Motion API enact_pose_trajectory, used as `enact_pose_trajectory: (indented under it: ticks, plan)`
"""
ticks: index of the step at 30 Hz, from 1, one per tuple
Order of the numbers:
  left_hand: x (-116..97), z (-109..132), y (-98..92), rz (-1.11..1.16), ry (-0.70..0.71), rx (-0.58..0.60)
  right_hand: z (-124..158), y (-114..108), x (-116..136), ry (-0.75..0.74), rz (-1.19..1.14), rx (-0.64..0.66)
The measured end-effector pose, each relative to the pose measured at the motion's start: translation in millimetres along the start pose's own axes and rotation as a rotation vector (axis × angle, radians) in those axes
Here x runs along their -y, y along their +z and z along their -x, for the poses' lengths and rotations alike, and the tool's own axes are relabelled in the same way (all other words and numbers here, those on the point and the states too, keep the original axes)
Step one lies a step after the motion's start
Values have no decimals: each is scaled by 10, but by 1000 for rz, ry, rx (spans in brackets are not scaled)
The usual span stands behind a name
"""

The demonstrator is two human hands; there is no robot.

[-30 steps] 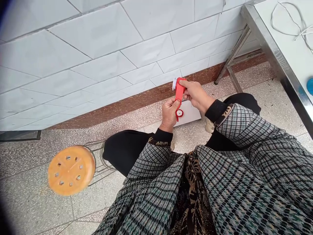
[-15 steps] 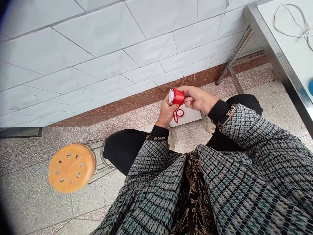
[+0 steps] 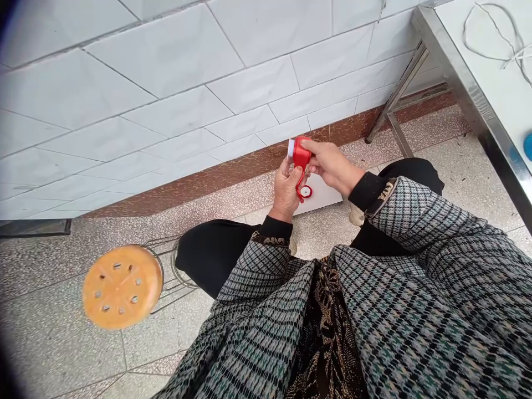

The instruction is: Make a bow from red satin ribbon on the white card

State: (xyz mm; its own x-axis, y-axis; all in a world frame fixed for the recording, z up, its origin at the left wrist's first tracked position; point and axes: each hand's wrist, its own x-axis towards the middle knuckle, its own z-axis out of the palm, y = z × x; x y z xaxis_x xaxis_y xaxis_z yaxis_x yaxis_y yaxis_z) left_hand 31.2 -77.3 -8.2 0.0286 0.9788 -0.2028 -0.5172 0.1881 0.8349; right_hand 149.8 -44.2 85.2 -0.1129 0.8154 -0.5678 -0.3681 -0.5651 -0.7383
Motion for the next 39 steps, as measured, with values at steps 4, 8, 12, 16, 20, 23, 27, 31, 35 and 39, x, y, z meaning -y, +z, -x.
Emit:
enact_pose_trajectory:
  ticks: [4, 8, 12, 16, 20, 23, 27, 31, 35, 39]
  plan:
    - [25, -15, -56, -50, 4, 24, -29, -21, 115, 97, -79, 29]
    - [13, -74, -179, -88, 51, 88, -25, -41, 156, 252, -97, 76]
    - [3, -102, -245, -97, 52, 120, -62, -73, 150, 341, -113, 94]
    - [25, -98, -234, -67, 72, 84, -72, -71, 119, 379, -129, 104]
    - [52, -96, -214, -21, 57, 37, 22, -22, 21, 313, -124, 108]
    - [56, -85, -191, 19, 47, 1, 118, 26, -93, 207, -70, 111]
    - [45, -45, -88, 32, 10, -23, 128, 57, -153, 79, 17, -6]
    - [59, 7, 34, 35, -1, -85, -18, 7, -44, -34, 14, -106]
    - [91, 36, 41, -28, -41, -67, -110, -51, 63, -18, -32, -107]
    - [51, -5, -67, -81, -11, -54, -70, -56, 98, 110, -110, -16]
